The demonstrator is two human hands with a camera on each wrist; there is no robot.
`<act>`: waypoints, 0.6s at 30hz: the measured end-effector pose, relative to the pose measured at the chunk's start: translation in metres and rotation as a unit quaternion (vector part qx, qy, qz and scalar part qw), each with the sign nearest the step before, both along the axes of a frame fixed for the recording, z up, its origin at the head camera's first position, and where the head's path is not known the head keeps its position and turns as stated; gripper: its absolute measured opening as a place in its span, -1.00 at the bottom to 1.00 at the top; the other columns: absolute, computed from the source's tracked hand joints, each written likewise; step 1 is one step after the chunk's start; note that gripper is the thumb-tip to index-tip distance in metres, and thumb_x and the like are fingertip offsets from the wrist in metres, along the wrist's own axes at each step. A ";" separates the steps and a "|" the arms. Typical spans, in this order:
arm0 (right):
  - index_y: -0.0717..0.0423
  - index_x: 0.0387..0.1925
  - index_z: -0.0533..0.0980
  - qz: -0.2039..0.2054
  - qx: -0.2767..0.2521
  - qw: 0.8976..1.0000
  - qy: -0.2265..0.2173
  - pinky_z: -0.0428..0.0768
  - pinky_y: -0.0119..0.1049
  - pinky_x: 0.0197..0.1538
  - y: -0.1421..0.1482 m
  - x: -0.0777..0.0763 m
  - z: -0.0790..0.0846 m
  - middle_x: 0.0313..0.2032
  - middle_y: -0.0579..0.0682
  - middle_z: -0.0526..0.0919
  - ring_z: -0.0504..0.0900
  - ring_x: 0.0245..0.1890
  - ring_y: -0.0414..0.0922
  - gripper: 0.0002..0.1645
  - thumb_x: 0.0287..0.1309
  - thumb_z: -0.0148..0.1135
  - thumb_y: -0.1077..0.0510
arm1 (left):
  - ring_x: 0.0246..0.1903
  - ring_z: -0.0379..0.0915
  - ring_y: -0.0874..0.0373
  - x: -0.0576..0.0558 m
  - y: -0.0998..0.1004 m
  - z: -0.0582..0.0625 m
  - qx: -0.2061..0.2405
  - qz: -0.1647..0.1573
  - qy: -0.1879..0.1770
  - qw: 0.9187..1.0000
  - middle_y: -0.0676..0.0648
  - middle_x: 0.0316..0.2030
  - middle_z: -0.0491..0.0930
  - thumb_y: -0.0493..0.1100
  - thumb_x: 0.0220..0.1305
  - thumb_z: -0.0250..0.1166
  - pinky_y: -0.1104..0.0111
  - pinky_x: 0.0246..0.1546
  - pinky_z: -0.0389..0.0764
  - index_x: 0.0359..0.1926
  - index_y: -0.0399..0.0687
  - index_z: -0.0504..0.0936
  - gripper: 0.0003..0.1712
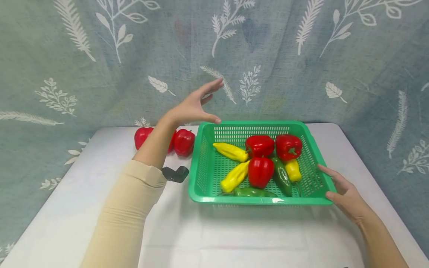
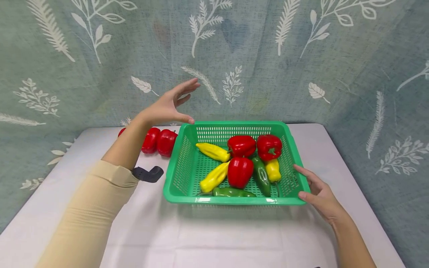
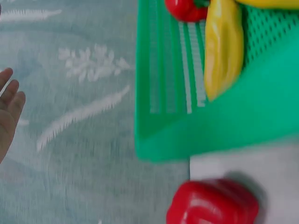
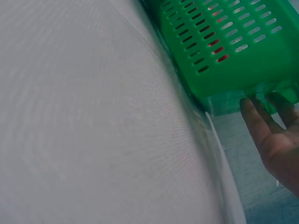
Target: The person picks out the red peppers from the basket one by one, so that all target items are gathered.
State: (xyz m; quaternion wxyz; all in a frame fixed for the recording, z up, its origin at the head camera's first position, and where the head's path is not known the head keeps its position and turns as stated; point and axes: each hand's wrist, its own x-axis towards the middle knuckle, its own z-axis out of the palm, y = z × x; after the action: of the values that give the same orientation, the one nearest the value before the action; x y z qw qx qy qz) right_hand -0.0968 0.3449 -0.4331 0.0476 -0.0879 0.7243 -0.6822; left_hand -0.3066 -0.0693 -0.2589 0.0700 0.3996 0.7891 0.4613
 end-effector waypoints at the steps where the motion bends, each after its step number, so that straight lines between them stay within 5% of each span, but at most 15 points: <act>1: -0.10 0.43 0.11 0.001 0.001 1.000 0.003 0.45 -0.58 0.05 0.000 0.000 0.000 0.43 -0.15 -0.06 0.21 0.23 -0.46 -0.24 0.25 0.10 0.25 | 0.42 -0.07 0.19 0.004 0.005 0.000 0.000 -0.006 0.000 1.000 0.02 0.43 0.06 -0.33 -0.08 0.49 0.37 0.39 0.06 0.47 0.02 -0.02 0.17; 7: -0.09 0.42 0.12 0.007 -0.001 1.000 0.011 0.43 -0.58 0.07 -0.002 0.001 0.001 0.38 -0.25 0.02 0.22 0.23 -0.44 -0.25 0.25 0.13 0.20 | 0.41 -0.08 0.16 0.015 0.033 -0.012 -0.023 -0.043 0.016 0.999 0.01 0.45 0.01 -0.27 -0.11 0.53 0.35 0.40 0.03 0.47 -0.01 -0.02 0.20; 12: -0.13 0.42 0.13 0.003 -0.005 1.000 -0.003 0.48 -0.53 0.05 -0.001 0.000 0.002 0.39 -0.15 -0.01 0.33 0.17 -0.44 -0.23 0.23 0.15 0.20 | 0.40 -0.03 0.17 0.012 0.059 -0.035 -0.053 -0.080 0.034 0.995 0.00 0.43 0.02 -0.15 -0.13 0.55 0.36 0.39 0.04 0.47 0.02 -0.01 0.21; 18: -0.13 0.42 0.13 0.010 -0.017 1.000 -0.003 0.52 -0.48 0.04 0.000 -0.001 0.001 0.35 -0.20 0.05 0.42 0.13 -0.37 -0.25 0.24 0.15 0.19 | 0.40 0.00 0.07 0.010 0.085 -0.061 -0.039 -0.134 -0.048 0.989 -0.01 0.43 0.06 -0.19 -0.05 0.50 0.21 0.39 0.09 0.46 0.01 0.02 0.12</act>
State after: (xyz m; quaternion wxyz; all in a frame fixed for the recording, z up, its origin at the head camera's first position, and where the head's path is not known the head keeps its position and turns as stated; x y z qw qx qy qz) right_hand -0.0974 0.3446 -0.4324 0.0551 -0.0937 0.7114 -0.6943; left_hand -0.2963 0.0158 -0.3195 0.1846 0.4761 0.7417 0.4349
